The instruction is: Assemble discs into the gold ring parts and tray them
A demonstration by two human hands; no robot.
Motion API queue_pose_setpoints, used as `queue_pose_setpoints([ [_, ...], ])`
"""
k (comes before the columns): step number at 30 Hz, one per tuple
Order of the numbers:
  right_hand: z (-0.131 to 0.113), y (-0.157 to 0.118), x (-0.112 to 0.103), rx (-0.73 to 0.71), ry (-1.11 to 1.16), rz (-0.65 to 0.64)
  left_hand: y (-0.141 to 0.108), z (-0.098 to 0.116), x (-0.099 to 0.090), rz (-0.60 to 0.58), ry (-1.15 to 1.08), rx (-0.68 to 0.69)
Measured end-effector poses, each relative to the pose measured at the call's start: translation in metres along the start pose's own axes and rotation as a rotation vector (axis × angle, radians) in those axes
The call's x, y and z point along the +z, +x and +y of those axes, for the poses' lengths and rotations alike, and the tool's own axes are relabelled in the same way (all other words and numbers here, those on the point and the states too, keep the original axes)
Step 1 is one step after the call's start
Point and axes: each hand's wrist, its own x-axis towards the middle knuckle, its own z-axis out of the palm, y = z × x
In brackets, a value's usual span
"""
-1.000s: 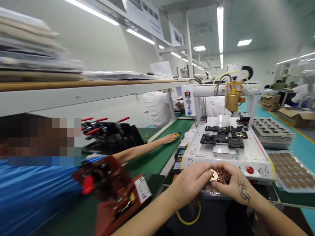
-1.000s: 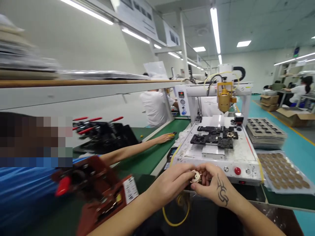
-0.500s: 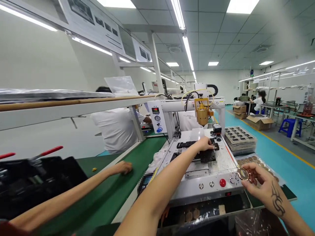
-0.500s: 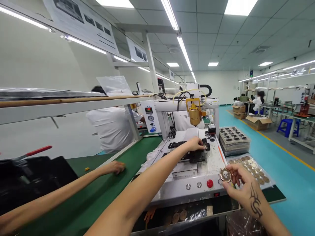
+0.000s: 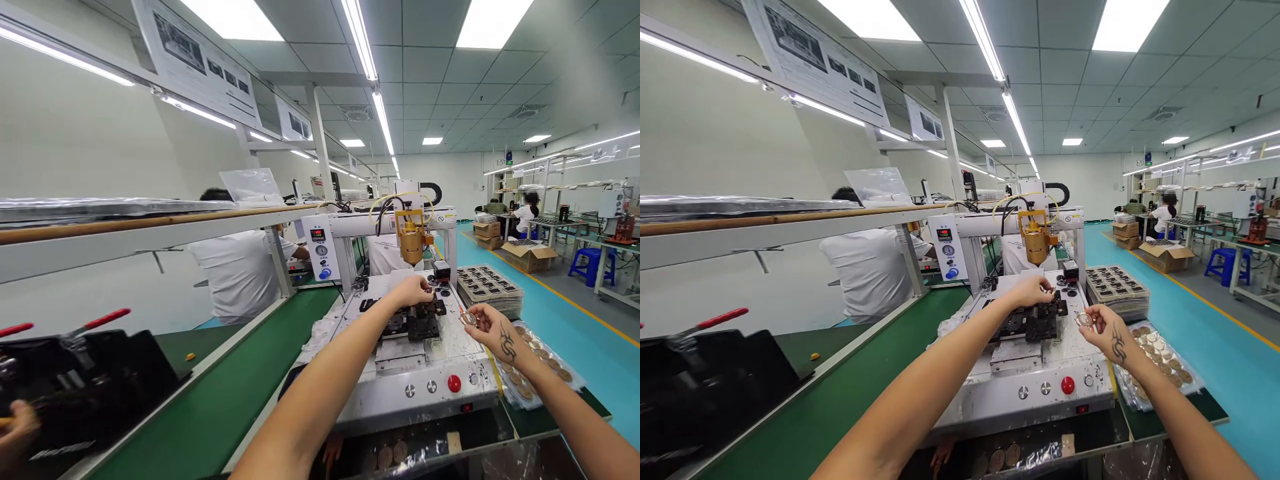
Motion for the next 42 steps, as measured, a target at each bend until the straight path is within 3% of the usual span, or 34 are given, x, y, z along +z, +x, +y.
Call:
queue_pose_setpoints([
  [8,0.019,0.116,0.046,-0.036,-0.117,-0.389,-0.087,0.019,-0.050,0.182,-0.256,0.055],
  [14,0.031,0.140,0.053,-0.081,-0.200,-0.598,-0.175,0.015,-0.067,0.228,-0.282,0.080],
  [18,0.032,0.137,0.054,-0.155,-0.273,-0.579,-0.216,0.005,-0.068,0.226,-0.282,0.071],
  [24,0.025,0.130,0.061,-0.214,-0.377,-0.346,-0.242,0.011,-0.058,0.274,-0.304,0.016],
  [28,0.018,0.085,0.048,-0.209,-0.379,-0.071,-0.261,0.016,-0.038,0.313,-0.310,-0.027],
  [32,0.019,-0.016,0.021,-0.165,-0.374,0.150,-0.294,0.002,0.002,0.325,-0.326,-0.079],
  [35,0.027,-0.083,0.012,-0.140,-0.414,0.241,-0.309,-0.010,0.044,0.190,-0.431,-0.115],
  [39,0.031,-0.120,0.026,-0.146,-0.473,0.359,-0.305,-0.027,0.105,-0.066,-0.516,-0.107],
  [42,0.016,-0.136,0.052,-0.202,-0.415,0.397,-0.303,-0.042,0.140,-0.076,-0.472,-0.095],
])
